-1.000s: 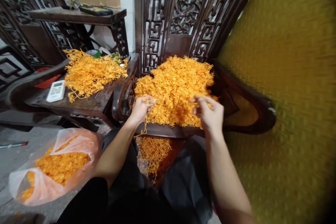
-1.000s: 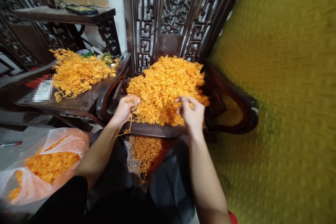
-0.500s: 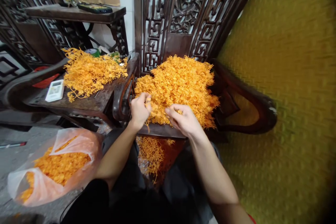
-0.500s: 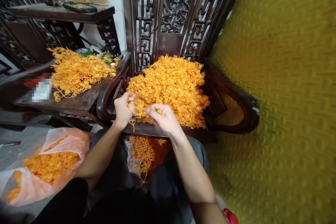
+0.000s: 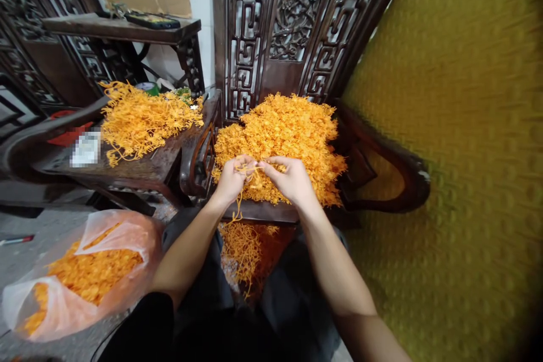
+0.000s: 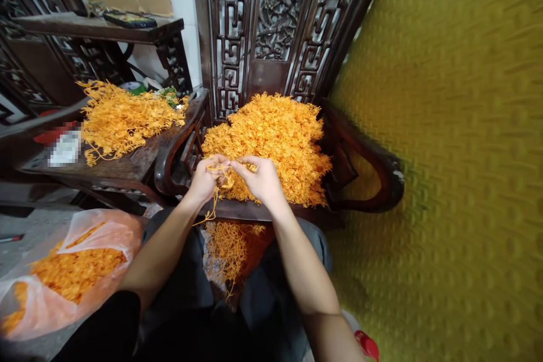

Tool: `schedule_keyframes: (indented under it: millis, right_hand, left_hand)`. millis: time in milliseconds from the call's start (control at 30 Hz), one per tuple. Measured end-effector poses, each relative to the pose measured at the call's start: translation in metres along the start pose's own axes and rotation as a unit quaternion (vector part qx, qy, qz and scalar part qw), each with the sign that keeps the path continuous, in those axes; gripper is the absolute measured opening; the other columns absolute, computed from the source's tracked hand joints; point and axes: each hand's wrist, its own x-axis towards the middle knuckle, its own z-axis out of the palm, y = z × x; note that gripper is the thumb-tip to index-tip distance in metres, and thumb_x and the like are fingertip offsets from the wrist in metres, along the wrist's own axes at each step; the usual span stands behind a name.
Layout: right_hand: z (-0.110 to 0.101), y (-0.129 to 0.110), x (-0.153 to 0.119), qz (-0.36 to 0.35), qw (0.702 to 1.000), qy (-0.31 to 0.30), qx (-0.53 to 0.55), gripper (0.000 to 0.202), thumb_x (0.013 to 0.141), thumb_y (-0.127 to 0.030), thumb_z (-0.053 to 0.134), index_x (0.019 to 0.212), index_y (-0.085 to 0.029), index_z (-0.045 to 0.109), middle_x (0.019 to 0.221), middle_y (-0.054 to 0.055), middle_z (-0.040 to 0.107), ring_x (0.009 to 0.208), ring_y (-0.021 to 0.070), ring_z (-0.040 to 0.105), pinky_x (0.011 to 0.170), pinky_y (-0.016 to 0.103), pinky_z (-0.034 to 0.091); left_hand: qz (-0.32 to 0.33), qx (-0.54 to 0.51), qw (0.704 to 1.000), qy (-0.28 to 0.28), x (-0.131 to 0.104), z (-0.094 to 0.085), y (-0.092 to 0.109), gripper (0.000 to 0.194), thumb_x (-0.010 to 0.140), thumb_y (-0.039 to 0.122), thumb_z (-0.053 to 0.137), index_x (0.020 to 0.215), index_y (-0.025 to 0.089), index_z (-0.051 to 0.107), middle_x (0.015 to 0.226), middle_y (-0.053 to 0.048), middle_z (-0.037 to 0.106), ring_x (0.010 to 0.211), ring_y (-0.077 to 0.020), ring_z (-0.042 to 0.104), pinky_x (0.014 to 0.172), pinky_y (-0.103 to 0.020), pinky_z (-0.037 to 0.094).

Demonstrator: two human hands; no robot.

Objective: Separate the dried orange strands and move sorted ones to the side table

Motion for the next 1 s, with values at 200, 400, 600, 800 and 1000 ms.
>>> schedule_keyframes:
  millis: [200,400,600,800,1000]
  right_hand:
    - [-0.009,-0.028,-0.043,-0.032,0.996,-0.059,-0.059,0.036,0.096,-0.048,0.059,0.079,-0.019,0.074,0.076,0.003,0.072,0.070,0.0182,0.065,0.070,0.030,0.047]
    - [0.008,-0.003,-0.024,0.012,0.996,0.036,-0.080,0.043,0.088,-0.055,0.067,0.101,-0.016,0.080,0.095,0.011,0.079,0.084,0.0276,0.072,0.077,0.036,0.052]
    - [0.016,-0.016,-0.030,0.020,0.997,-0.072,-0.030,0.041,0.094,-0.052,0.061,0.076,-0.016,0.071,0.066,0.003,0.064,0.058,0.0142,0.052,0.059,0.028,0.040]
    - [-0.031,-0.015,-0.025,0.019,0.994,-0.099,0.046,0.029,0.093,-0.046,0.065,0.080,-0.019,0.065,0.062,-0.001,0.057,0.052,0.0108,0.046,0.052,0.025,0.037]
    - [-0.082,0.037,0.151,-0.090,0.934,0.228,-0.261,0.033,0.096,-0.035,0.043,0.109,-0.016,0.066,0.110,0.017,0.067,0.103,0.0277,0.064,0.092,0.044,0.053]
  left_hand:
    - [0.088,0.113,0.978,0.153,0.014,-0.014,-0.010,0.023,0.086,0.036,0.072,0.078,0.017,0.062,0.062,0.004,0.051,0.056,-0.0103,0.046,0.055,-0.024,0.035]
    - [0.160,0.159,0.971,0.082,-0.005,0.001,-0.001,0.025,0.095,0.043,0.064,0.088,0.019,0.063,0.068,0.002,0.055,0.060,-0.0108,0.049,0.057,-0.024,0.038]
    - [0.168,0.183,0.962,0.111,-0.004,-0.001,-0.003,0.021,0.093,0.038,0.067,0.086,0.019,0.064,0.071,0.001,0.059,0.063,-0.0115,0.052,0.061,-0.024,0.041]
    - [0.048,0.083,0.991,0.096,0.013,-0.011,-0.016,0.020,0.088,0.033,0.068,0.077,0.018,0.060,0.063,0.004,0.053,0.054,-0.0099,0.046,0.055,-0.023,0.035]
    - [-0.039,0.268,0.948,-0.165,-0.013,0.009,-0.009,0.019,0.092,0.033,0.062,0.095,0.017,0.069,0.071,-0.002,0.069,0.063,-0.0156,0.062,0.064,-0.026,0.046]
